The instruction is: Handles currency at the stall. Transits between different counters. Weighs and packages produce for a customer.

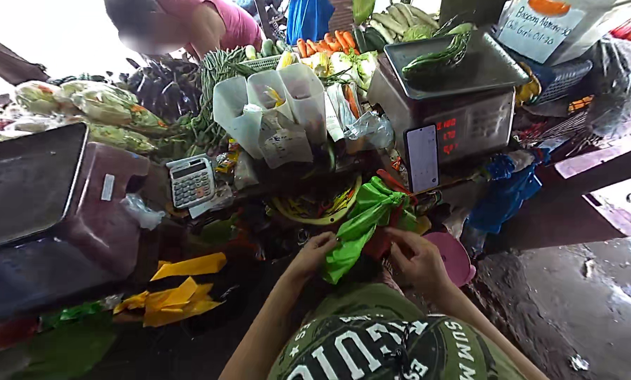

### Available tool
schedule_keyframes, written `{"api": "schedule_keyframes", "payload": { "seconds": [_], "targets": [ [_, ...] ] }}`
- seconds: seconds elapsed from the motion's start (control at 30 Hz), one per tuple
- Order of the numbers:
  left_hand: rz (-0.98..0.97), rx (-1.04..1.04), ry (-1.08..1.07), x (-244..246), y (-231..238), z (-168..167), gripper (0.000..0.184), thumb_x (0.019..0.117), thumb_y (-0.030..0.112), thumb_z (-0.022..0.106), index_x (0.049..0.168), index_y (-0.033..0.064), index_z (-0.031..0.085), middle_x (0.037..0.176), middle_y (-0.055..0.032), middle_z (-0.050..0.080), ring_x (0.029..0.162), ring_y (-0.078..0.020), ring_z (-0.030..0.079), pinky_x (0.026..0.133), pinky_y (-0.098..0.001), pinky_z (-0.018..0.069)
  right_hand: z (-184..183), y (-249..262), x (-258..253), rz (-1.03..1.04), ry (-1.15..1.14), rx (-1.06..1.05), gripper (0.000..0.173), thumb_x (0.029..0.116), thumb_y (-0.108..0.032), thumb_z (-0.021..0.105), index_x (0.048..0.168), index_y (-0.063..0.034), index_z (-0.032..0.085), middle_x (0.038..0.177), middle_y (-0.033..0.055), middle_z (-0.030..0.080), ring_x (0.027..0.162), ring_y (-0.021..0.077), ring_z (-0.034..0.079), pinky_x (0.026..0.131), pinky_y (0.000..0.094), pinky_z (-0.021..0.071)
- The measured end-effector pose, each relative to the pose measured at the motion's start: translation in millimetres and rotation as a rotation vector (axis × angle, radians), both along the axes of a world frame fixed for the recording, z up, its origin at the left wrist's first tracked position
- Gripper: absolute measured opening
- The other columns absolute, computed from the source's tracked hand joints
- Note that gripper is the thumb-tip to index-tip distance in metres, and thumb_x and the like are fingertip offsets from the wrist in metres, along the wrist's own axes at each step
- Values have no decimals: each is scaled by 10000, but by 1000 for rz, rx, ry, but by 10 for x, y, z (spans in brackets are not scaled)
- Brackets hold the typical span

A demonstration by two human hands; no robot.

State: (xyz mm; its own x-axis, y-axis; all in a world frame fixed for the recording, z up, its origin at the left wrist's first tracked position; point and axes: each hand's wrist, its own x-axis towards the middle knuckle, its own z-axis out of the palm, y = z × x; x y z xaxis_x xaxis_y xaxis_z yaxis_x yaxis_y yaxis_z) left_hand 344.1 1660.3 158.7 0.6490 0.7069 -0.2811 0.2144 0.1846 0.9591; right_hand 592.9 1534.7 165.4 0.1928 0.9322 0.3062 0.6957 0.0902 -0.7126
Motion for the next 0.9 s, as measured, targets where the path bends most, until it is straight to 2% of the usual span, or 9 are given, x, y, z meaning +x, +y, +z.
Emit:
{"api": "schedule_keyframes", "payload": {
  "seconds": [0.07,0.2,0.3,0.37,0.47,0.53,0.63,0.77,0.9],
  "targets": [
    [-15,-82,-133,14,-47,234,238,1067,200,440,992,102,644,837,72,668,773,-26,650,755,-270,580,87,84,-43,91,19,64,466,971,-336,632,1346,-59,649,1087,124,725,955,223,686,839,443,575],
    [91,-303,-389,134,-220,437,252,1109,209,356,1106,126,594,921,41,710,848,-51,688,788,-260,587,200,235,-272,355,3,78,979,721,-612,824,1472,-68,510,1412,173,577,1281,317,552,1045,545,474],
    [36,-264,-561,90,-279,379,429,1024,402,593,1345,141,483,1172,23,683,1056,-86,669,934,-310,563,114,257,-383,266,86,136,606,862,-294,749,1359,15,590,1296,207,654,1188,307,637,993,519,532],
    [20,-149,-558,75,-287,357,609,951,255,703,1438,102,370,1311,-8,625,1134,-122,651,989,-349,553,99,261,-400,164,172,139,427,914,-163,639,1289,42,649,1160,180,711,1082,228,682,965,431,557],
    [144,-40,-400,88,-276,308,459,936,46,686,1356,14,503,1189,-72,675,1036,-152,689,940,-369,588,154,268,-383,183,255,62,427,972,-125,549,1368,27,603,1183,158,695,1102,179,652,1003,379,523],
    [268,-31,-293,90,-248,275,227,988,57,629,1209,8,654,1051,-64,716,957,-131,691,895,-350,588,184,276,-370,191,282,61,465,988,-109,512,1438,-6,563,1256,147,686,1152,153,644,1037,357,508],
    [409,-76,-273,65,-175,310,201,1073,124,504,1153,41,669,976,-52,719,896,-125,698,845,-344,603,216,287,-276,193,290,117,414,997,-129,520,1385,-26,622,1239,110,699,1143,120,646,1034,334,515],
    [474,-70,-293,9,-79,286,291,1127,200,348,1189,75,604,1040,-51,719,922,-132,695,831,-339,591,307,215,-51,458,241,-50,403,931,-504,681,1112,-155,767,1036,-29,741,1033,88,630,964,369,504],
    [484,17,-257,57,-78,282,269,1129,193,330,1081,81,569,853,-2,638,792,-80,651,762,-299,577,362,187,-113,509,238,-263,726,908,-730,540,1172,-81,729,1074,-2,738,1016,55,648,925,320,531]
  ]
}}
